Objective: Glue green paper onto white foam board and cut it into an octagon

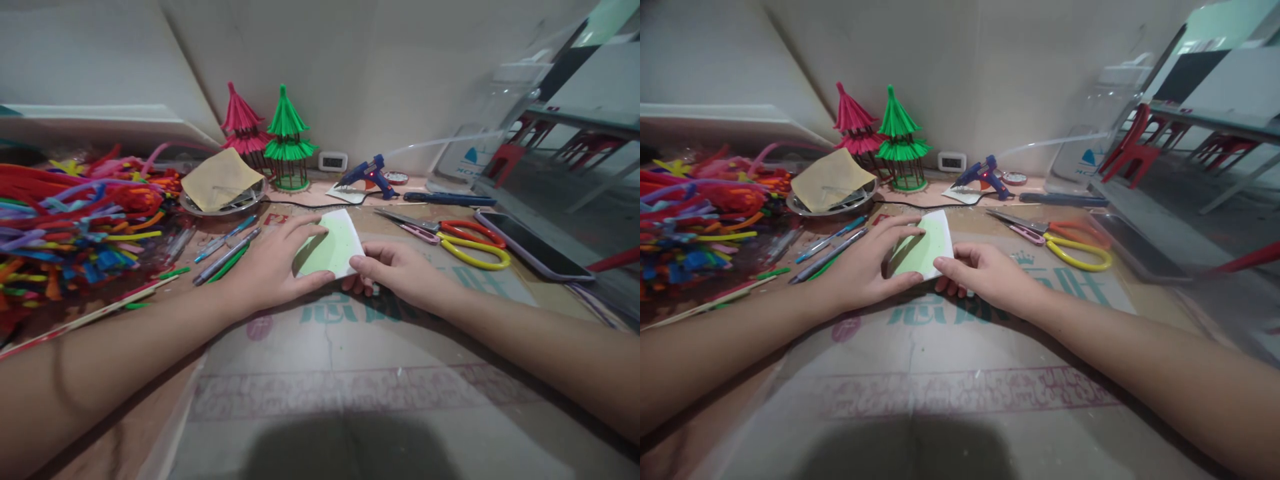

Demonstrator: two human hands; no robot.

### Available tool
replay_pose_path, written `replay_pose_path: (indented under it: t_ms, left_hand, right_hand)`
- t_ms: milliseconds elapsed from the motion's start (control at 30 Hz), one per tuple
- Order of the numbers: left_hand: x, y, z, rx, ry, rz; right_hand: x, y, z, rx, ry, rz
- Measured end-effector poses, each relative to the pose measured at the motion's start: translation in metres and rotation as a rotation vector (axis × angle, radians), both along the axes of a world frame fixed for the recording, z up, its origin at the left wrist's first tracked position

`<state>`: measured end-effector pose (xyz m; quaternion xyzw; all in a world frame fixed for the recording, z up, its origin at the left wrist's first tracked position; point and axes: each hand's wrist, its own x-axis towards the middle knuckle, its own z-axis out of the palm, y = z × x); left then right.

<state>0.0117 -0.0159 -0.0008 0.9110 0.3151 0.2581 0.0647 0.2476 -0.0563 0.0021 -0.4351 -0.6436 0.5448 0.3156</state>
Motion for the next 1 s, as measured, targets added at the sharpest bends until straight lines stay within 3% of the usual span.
replay_pose_path:
  t_ms: [133,267,400,500,567,800,900,1000]
  left_hand:
    - [0.001,0.0,0.0,-0.001,-0.03,0.01]
    - [0.001,0.006,-0.001,-0.047,-0.226,0.081]
    - [-0.001,0.012,-0.001,-0.326,-0.395,0.187]
    - [-0.001,0.012,0.0,-0.516,-0.437,0.136]
    - [-0.001,0.01,0.001,-0.562,-0.483,0.11]
    - [-0.003,0.005,0.002,-0.464,-0.504,0.112]
    - [-0.003,0.004,0.004,-0.392,-0.492,0.132]
    - [-0.001,0.002,0.006,-0.449,-0.502,0.106]
  right_hand:
    - [-0.001,-0.002,0.0,0.012,0.026,-0.01]
    - [0.0,-0.001,0.002,0.022,0.052,-0.083]
    - [0.005,0.007,-0.002,0.022,0.16,-0.231]
    - [0.009,0.015,-0.008,0.041,0.247,-0.313]
    - [0.011,0.019,-0.011,0.055,0.273,-0.334]
    - [0.009,0.019,-0.009,0.11,0.116,-0.267]
    - [0.008,0.018,-0.009,0.095,0.153,-0.254]
    - [0.008,0.019,-0.011,0.072,0.209,-0.249]
